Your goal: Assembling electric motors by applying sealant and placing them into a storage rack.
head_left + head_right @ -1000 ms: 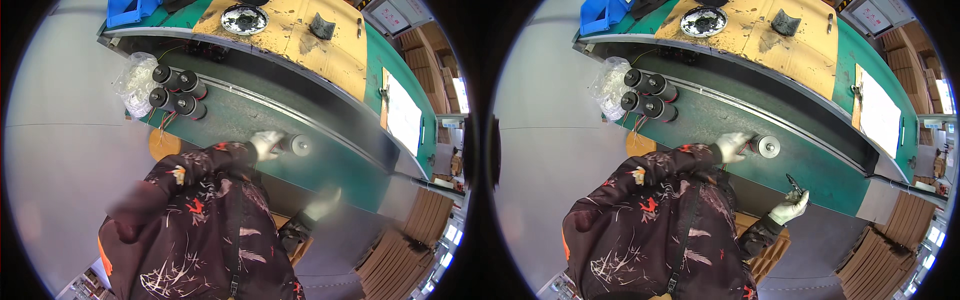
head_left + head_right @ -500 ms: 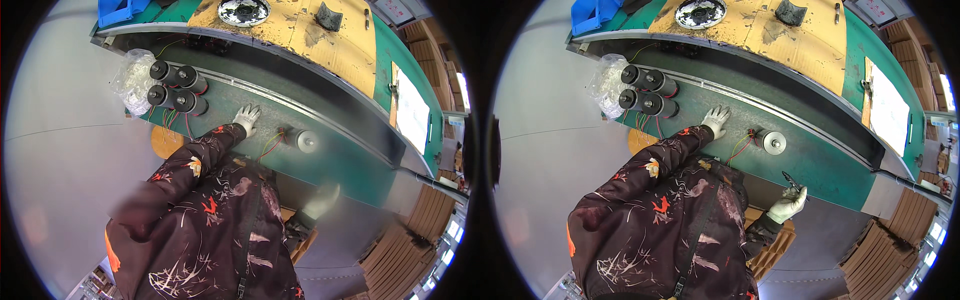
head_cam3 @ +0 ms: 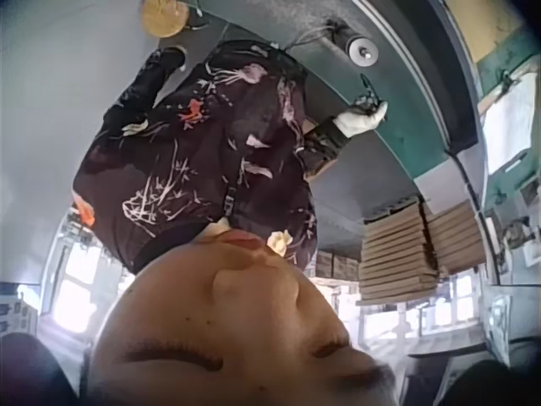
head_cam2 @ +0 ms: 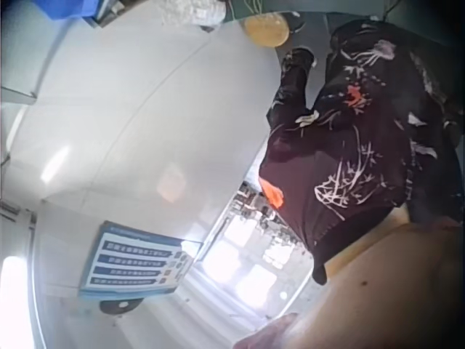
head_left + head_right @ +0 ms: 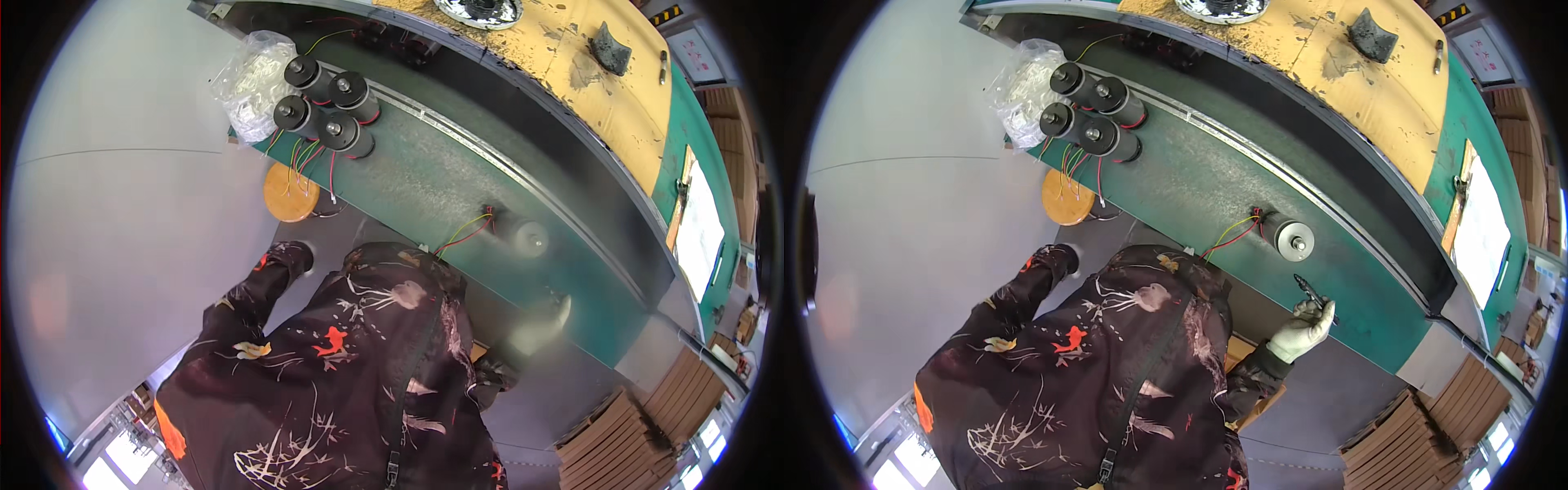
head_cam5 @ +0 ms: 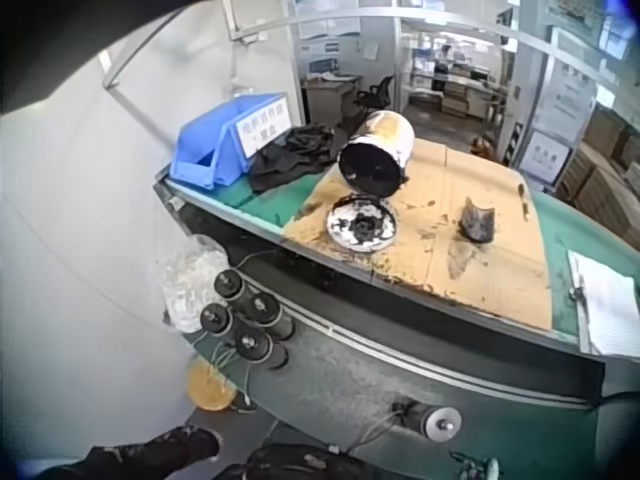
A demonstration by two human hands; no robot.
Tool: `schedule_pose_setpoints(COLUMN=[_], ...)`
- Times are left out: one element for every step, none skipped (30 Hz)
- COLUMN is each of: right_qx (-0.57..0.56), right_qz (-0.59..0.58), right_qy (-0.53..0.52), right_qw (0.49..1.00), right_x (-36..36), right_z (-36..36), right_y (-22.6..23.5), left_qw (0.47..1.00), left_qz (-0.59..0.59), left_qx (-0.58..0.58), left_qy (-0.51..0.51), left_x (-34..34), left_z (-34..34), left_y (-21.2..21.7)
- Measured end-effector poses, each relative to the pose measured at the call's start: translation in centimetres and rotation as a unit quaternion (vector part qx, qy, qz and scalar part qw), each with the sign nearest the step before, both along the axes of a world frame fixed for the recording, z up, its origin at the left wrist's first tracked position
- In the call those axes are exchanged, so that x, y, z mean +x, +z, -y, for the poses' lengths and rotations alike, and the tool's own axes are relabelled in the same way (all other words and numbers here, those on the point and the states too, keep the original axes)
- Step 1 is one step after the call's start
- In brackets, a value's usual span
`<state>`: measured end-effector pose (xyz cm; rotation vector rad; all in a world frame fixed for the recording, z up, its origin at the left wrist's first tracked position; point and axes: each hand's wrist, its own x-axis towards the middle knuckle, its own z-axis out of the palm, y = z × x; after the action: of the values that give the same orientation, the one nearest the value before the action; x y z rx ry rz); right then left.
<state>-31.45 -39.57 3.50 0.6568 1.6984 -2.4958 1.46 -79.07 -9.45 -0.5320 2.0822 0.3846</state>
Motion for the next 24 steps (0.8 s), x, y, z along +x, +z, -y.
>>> schedule_pose_setpoints(right_qx=[-0.02,-0.031,-0.045,-0.053,-0.053,-0.047,-0.049,-0.062,-0.075,-0.077,-0.049,-0.029,-0.035,-0.066,-0.072,-0.077,-0.087,-0.08,-0.074,-0.08,-0.049,-0.019,-0.003,0.005], right_qz=[0.011,0.014,0.011,0.027,0.027,0.024,0.017,0.014,0.011,0.001,-0.018,-0.038,-0.028,-0.041,-0.035,-0.026,-0.034,-0.05,-0.067,-0.075,-0.074,-0.073,-0.069,-0.074], right_qy=[-0.011,-0.042,-0.029,-0.021,-0.026,-0.044,-0.047,-0.037,-0.029,-0.035,-0.041,-0.033,-0.05,-0.067,-0.087,-0.105,-0.094,-0.08,-0.065,-0.06,-0.05,-0.032,-0.023,0.0], right_qw=[1.0,0.999,0.998,0.998,0.998,0.998,0.998,0.997,0.997,0.996,0.998,0.998,0.998,0.995,0.993,0.991,0.991,0.992,0.993,0.992,0.995,0.997,0.997,0.997], right_x=[-0.2,0.0,0.2,-0.1,-0.1,0.3,0.5,0.7,0.9,1.2,1.7,1.6,1.7,1.4,1.2,1.1,1.2,1.5,1.7,1.7,2.0,1.9,1.8,1.4], right_z=[0.1,-0.3,0.3,1.2,1.9,1.5,1.5,1.4,1.2,1.0,0.9,1.7,2.1,1.3,1.1,1.3,1.6,1.6,2.0,2.6,3.0,3.8,4.6,4.7], right_y=[-0.2,0.7,1.8,2.1,2.6,3.1,3.2,3.5,4.0,4.5,5.3,5.7,6.1,5.4,5.3,5.6,5.7,6.2,6.5,6.6,6.7,6.6,6.4,5.5], left_qw=[0.997,0.999,0.995,0.988,0.939,0.899,0.865,0.852,0.852,0.852,0.863,0.874,0.876,0.884,0.875,0.868,0.871,0.873,0.867,0.859,0.86,0.86,0.857,0.851], left_qz=[0.066,-0.049,-0.095,-0.144,-0.342,-0.436,-0.498,-0.514,-0.511,-0.507,-0.487,-0.47,-0.476,-0.458,-0.474,-0.487,-0.479,-0.469,-0.47,-0.491,-0.488,-0.484,-0.488,-0.492], left_qx=[0.027,-0.02,-0.009,-0.003,-0.017,0.028,0.056,0.094,0.114,0.133,0.134,0.122,0.073,0.094,0.095,0.097,0.109,0.127,0.139,0.112,0.103,0.091,0.047,0.006], left_qy=[-0.008,-0.01,0.038,0.06,0.028,0.03,0.04,0.036,0.016,-0.004,-0.02,-0.025,-0.012,-0.007,-0.008,-0.008,0.023,0.049,0.091,0.098,0.112,0.133,0.16,0.184], left_x=[-0.6,-5.4,-11.0,-14.3,-16.5,-21.0,-23.8,-26.8,-29.4,-31.4,-33.2,-34.6,-35.5,-36.2,-36.4,-36.2,-35.8,-35.1,-34.5,-33.8,-33.3,-32.6,-31.9,-31.2], left_z=[0.3,-0.8,-2.5,-3.8,-5.3,-8.0,-10.3,-12.6,-14.8,-16.7,-18.5,-19.2,-20.3,-20.6,-20.6,-20.3,-19.3,-18.7,-17.8,-16.9,-15.5,-13.7,-11.8,-10.2], left_y=[0.4,0.6,3.9,5.2,2.6,3.8,5.3,6.3,8.2,10.3,11.6,12.4,10.9,11.4,10.5,10.3,9.9,10.2,10.1,10.1,10.3,10.0,9.5,9.2])
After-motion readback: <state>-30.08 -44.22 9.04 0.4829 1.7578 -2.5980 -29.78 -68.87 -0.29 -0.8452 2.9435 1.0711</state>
